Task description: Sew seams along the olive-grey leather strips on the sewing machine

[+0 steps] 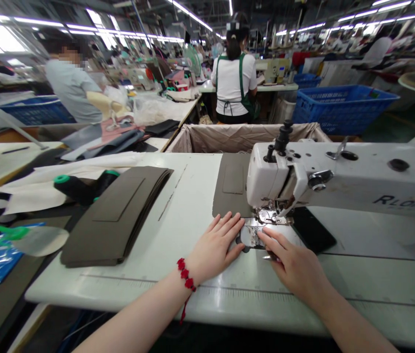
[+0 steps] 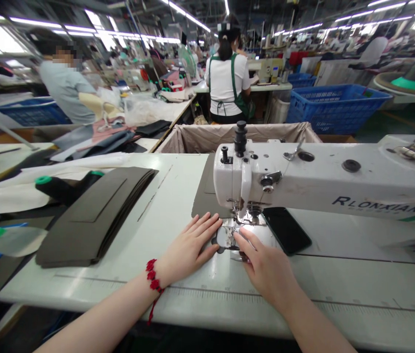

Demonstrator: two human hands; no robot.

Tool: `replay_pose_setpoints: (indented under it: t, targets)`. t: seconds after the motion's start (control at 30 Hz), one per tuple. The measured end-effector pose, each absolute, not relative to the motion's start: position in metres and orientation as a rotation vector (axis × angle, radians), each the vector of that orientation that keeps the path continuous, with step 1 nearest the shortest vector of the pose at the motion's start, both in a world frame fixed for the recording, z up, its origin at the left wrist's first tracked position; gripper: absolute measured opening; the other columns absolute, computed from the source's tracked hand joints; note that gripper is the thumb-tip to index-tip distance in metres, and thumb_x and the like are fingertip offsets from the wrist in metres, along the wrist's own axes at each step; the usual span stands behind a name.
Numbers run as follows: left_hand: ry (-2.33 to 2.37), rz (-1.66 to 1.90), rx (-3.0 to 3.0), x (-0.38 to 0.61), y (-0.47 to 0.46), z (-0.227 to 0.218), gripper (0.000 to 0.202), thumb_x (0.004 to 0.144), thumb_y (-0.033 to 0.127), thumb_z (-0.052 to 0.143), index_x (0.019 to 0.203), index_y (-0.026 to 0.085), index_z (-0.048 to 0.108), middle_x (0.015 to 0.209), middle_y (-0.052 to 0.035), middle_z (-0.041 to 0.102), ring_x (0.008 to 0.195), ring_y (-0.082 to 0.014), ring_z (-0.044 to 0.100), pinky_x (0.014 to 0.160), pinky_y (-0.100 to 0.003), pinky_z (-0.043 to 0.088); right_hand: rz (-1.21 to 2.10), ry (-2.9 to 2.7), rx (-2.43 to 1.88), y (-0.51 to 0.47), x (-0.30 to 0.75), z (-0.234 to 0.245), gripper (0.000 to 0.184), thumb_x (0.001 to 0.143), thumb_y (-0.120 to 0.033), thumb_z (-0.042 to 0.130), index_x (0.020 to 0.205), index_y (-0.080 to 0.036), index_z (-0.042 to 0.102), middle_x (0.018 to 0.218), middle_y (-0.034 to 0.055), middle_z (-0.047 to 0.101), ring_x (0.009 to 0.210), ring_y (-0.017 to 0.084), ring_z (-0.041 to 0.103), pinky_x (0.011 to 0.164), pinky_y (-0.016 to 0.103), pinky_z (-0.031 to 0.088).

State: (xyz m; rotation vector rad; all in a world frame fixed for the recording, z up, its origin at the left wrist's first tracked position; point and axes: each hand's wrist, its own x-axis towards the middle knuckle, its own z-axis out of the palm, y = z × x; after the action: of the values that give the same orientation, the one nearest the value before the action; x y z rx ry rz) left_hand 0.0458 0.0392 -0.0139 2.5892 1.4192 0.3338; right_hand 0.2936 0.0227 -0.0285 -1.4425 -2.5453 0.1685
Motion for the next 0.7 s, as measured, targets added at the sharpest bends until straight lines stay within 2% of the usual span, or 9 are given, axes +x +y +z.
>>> replay_pose_setpoints:
  t: [0.33, 0.5, 0.7]
  targets:
    - [1.418, 0.361, 2.584, 0.0457, 0.0392, -0.0128, 0.057, 0.098, 0.048, 0.040, 0.149, 0.029, 0.024, 0.156, -0.0009, 0.025, 0.145, -0.0223, 0.019, 0.120, -0.046, 0.018, 0.153, -2.538, -1.442, 0.0217, 0.2927, -0.0284, 0.060, 0.086, -0.014, 0.048, 0.144, -0.030, 0.040, 0.150, 0.0002, 0.040, 0.092, 0.019, 0.067, 0.069, 0.030, 0.055]
    - [1.459, 0.353, 2.580, 0.0448, 0.0386, -0.0141, 0.063, 0.097, 0.049, 0.043, 0.151, 0.024, 0.020, 0.157, -0.0028, 0.021, 0.146, -0.0220, 0.013, 0.121, -0.046, 0.013, 0.134, -2.526, -1.436, 0.0213, 0.2927, -0.0271, 0.058, 0.087, -0.015, 0.048, 0.143, -0.029, 0.041, 0.148, 0.0017, 0.043, 0.092, 0.019, 0.067, 0.070, 0.029, 0.055]
    - [1.466, 0.411, 2.574, 0.0442, 0.0381, -0.0168, 0.066, 0.095, 0.049, 0.044, 0.151, 0.022, 0.020, 0.157, -0.0064, 0.022, 0.146, -0.0234, 0.014, 0.120, -0.045, 0.016, 0.145, -2.514, -1.429, 0.0206, 0.2905, -0.0247, 0.055, 0.087, -0.015, 0.047, 0.141, -0.027, 0.043, 0.146, 0.0016, 0.045, 0.098, 0.020, 0.066, 0.073, 0.031, 0.057]
